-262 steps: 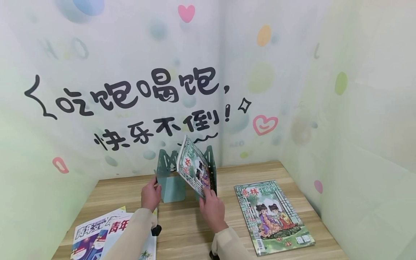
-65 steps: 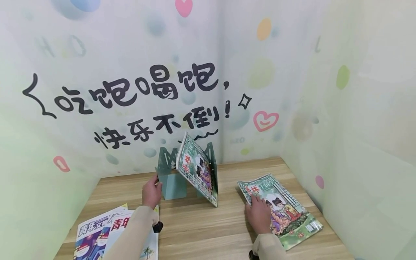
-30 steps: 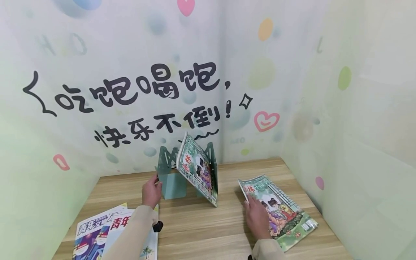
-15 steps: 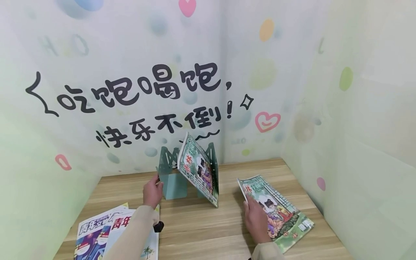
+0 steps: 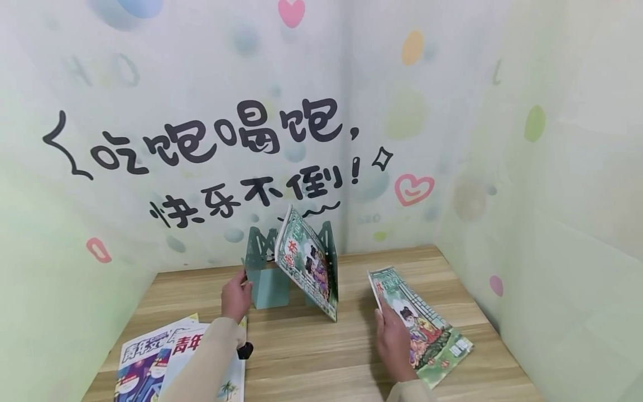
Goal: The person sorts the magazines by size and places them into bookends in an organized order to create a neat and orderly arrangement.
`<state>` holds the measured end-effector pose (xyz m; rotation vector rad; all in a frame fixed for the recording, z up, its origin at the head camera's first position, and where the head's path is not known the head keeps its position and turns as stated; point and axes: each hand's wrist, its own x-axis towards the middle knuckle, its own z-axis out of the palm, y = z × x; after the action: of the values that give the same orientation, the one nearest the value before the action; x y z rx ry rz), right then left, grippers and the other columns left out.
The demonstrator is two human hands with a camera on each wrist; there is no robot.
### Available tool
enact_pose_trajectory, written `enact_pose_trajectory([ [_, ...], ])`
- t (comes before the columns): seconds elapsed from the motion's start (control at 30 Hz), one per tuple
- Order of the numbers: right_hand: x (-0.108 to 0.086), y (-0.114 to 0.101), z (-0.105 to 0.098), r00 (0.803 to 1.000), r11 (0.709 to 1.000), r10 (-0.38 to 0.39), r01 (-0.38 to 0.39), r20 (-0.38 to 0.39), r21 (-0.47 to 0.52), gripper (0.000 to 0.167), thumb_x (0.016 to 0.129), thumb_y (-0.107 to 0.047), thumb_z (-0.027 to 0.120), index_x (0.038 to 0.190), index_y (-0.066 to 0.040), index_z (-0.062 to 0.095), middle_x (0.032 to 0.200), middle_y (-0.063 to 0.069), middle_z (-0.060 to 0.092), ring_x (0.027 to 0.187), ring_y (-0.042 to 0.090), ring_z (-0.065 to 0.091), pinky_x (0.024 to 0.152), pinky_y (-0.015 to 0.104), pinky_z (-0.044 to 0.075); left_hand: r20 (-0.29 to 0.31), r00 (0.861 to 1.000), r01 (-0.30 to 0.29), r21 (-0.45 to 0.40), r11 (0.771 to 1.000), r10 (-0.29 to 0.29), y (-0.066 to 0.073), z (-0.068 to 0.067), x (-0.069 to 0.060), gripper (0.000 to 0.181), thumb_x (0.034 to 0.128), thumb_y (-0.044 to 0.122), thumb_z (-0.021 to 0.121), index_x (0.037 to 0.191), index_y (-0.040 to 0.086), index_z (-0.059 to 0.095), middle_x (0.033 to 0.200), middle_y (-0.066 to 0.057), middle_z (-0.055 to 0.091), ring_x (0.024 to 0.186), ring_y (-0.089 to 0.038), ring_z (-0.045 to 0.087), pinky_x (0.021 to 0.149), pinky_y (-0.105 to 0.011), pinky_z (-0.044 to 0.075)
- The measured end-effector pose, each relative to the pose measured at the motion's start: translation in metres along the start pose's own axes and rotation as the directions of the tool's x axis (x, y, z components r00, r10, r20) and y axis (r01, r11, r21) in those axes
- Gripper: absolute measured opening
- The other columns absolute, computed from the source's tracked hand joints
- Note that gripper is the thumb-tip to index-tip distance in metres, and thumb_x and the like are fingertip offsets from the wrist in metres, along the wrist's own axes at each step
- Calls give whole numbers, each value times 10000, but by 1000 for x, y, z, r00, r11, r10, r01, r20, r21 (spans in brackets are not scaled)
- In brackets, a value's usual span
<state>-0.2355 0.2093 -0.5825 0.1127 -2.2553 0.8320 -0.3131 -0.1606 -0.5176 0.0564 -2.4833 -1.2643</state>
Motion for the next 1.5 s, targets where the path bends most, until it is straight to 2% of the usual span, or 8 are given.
enact_pose_trajectory([
  [0.23, -1, -15, 1, 999, 999, 38, -39, 16, 26, 365, 944, -73, 589, 1305, -19, 594, 1192, 247, 632, 1034, 479, 604, 851, 606, 484, 15, 1000, 26, -22, 999, -25, -1, 0, 1, 440, 985, 39, 531, 1422, 65, 479, 1332, -199, 567, 1168, -371, 579, 900, -483, 523],
  [0.47, 1, -25, 2, 999, 998, 2, 0, -33, 58, 364, 922, -45, 612, 1284, -21, 612, 1166, 243, 646, 1019, 468, 617, 830, 602, 495, 11, 1000, 28, -19, 999, -28, -2, 0, 1, 445, 988, 44, 527, 1429, 69, 472, 1333, -201, 566, 1169, -371, 578, 896, -479, 526],
  [0.67, 1, -31, 0, 999, 999, 3, -1, -46, 48, 367, 928, -57, 611, 1295, -34, 607, 1143, 245, 654, 1005, 454, 623, 795, 601, 497, 9, 999, 33, -24, 999, -33, -1, -1, 0, 443, 988, 43, 524, 1427, 78, 476, 1331, -198, 568, 1170, -370, 578, 901, -485, 522],
  [0.83, 2, -35, -1, 996, 999, -18, 22, -89, 48, 369, 911, -43, 626, 1280, -31, 615, 1125, 247, 657, 972, 447, 629, 763, 594, 502, 4, 1000, 26, -22, 999, -26, -1, -3, -1, 433, 986, 43, 526, 1416, 76, 487, 1327, -196, 572, 1168, -370, 579, 905, -490, 519],
  [1.17, 0, -44, -3, 970, 991, -116, 126, -213, 35, 369, 841, 26, 654, 1209, 17, 644, 980, 246, 683, 760, 419, 647, 601, 565, 505, -17, 1000, 0, -11, 1000, 0, -3, 1, 3, 437, 967, 14, 540, 1401, 59, 506, 1297, -210, 589, 1148, -379, 588, 904, -501, 517],
  [1.33, 1, -48, -4, 950, 986, -147, 164, -276, 39, 379, 826, 59, 647, 1205, 45, 642, 979, 245, 682, 765, 396, 649, 599, 539, 491, -29, 1000, 4, -5, 1000, -4, -2, 3, 3, 430, 959, 3, 548, 1385, 64, 526, 1283, -202, 601, 1132, -376, 601, 893, -497, 525],
  [1.5, 1, -55, -6, 943, 983, -146, 172, -299, 63, 380, 861, 53, 626, 1241, 44, 622, 1027, 264, 675, 796, 414, 660, 593, 548, 516, -29, 1000, -7, -8, 1000, 7, -1, 2, 2, 431, 961, -1, 541, 1386, 63, 520, 1280, -209, 600, 1122, -383, 605, 881, -499, 530],
])
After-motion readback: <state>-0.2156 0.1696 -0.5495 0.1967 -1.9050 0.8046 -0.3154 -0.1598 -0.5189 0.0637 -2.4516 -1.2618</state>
